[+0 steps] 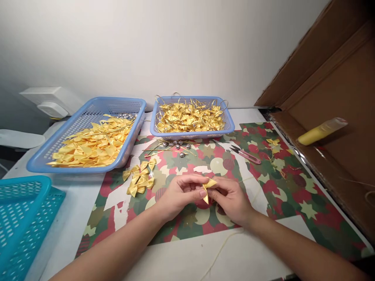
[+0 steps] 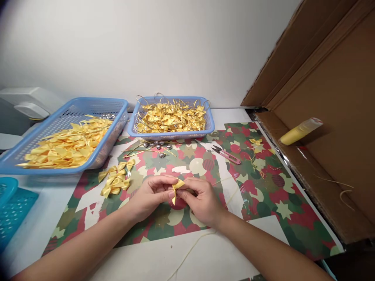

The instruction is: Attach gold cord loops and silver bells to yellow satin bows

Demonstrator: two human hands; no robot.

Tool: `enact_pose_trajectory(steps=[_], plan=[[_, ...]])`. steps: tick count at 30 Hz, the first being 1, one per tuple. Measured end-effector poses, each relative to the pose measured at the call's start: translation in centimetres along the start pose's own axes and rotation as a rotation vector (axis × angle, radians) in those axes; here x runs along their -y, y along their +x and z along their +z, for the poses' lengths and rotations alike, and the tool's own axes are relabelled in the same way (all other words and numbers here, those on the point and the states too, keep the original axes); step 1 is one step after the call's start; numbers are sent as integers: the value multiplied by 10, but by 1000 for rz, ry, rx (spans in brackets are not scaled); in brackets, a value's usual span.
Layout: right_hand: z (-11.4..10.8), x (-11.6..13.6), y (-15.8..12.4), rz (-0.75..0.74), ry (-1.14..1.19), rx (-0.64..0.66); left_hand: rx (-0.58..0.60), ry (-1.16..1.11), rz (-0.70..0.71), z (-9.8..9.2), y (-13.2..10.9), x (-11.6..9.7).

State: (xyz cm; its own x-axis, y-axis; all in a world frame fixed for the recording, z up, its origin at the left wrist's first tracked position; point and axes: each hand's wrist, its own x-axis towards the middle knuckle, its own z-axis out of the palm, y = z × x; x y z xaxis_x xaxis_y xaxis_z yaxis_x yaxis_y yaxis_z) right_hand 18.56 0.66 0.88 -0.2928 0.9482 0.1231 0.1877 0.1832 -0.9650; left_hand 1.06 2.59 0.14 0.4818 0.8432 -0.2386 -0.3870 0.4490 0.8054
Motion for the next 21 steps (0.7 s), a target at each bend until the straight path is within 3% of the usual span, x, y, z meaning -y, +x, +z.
enact_pose_trajectory(steps=[2,5,7,10,14,18,21], plan=[[-2,2,-1,-54,-66,-61,-28,21,19,0,1,1],[-8,5,-1,-197,-212,-286,-86,61,19,-1,2,1],[-12,7,-1,-286,-319,-354,-98,89,13,0,2,0],[-14,7,1,-328,-429,-221,-48,106,3,2,2,-2],[-15,4,6,-277,-393,-56,30,147,-3,5,2,-5],[-16,2,9,-217,-321,-15,77,250,22,8,1,-9],[-14,4,10,-249,-267,-55,92,322,80,15,-2,-16]])
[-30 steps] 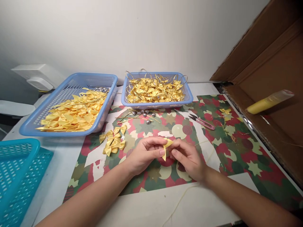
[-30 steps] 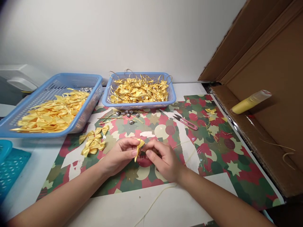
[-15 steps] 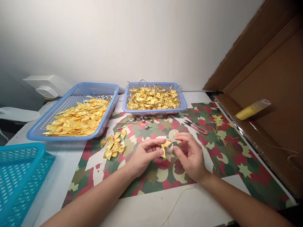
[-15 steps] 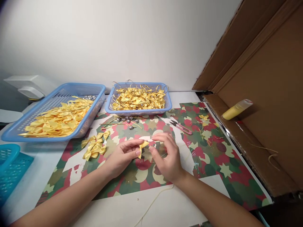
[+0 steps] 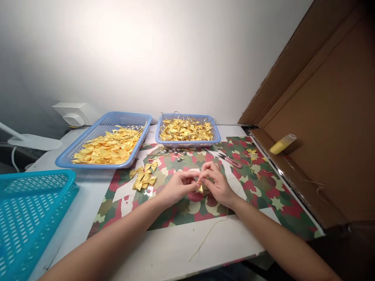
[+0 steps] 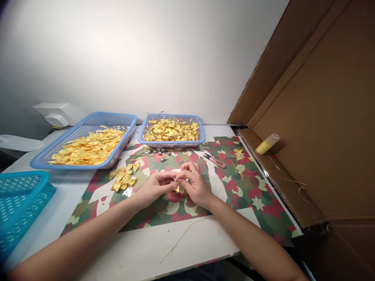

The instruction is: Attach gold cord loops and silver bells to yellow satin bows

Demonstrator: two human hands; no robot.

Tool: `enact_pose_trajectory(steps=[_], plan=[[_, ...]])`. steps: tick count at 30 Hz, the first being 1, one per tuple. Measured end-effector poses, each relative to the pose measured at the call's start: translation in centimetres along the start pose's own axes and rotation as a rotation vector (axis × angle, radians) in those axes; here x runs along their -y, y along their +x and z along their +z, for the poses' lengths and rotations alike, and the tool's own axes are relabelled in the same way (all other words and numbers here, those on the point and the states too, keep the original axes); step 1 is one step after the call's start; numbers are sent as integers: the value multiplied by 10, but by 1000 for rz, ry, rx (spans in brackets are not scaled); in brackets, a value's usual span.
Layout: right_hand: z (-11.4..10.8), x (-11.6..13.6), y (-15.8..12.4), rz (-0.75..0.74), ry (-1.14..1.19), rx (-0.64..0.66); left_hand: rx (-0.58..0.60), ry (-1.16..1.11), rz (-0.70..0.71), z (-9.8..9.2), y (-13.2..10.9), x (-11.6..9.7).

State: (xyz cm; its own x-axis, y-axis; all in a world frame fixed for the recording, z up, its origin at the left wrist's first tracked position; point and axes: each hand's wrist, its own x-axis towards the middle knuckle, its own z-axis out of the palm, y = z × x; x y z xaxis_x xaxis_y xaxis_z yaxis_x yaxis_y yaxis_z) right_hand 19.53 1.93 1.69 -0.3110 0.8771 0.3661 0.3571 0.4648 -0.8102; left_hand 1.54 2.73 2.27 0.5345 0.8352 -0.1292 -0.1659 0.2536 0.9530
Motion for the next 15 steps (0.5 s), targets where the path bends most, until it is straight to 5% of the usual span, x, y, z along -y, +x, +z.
enact_pose_trajectory(steps=[4,9,15], plan=[[-3,12,8,-52,155,-138,-11,67,73,7,-2,-20],[-18,34,19,-119,185,-43,-17,105,165,11,-8,-43],[-20,44,13,-155,-20,-46,70,56,181,12,-12,-46]])
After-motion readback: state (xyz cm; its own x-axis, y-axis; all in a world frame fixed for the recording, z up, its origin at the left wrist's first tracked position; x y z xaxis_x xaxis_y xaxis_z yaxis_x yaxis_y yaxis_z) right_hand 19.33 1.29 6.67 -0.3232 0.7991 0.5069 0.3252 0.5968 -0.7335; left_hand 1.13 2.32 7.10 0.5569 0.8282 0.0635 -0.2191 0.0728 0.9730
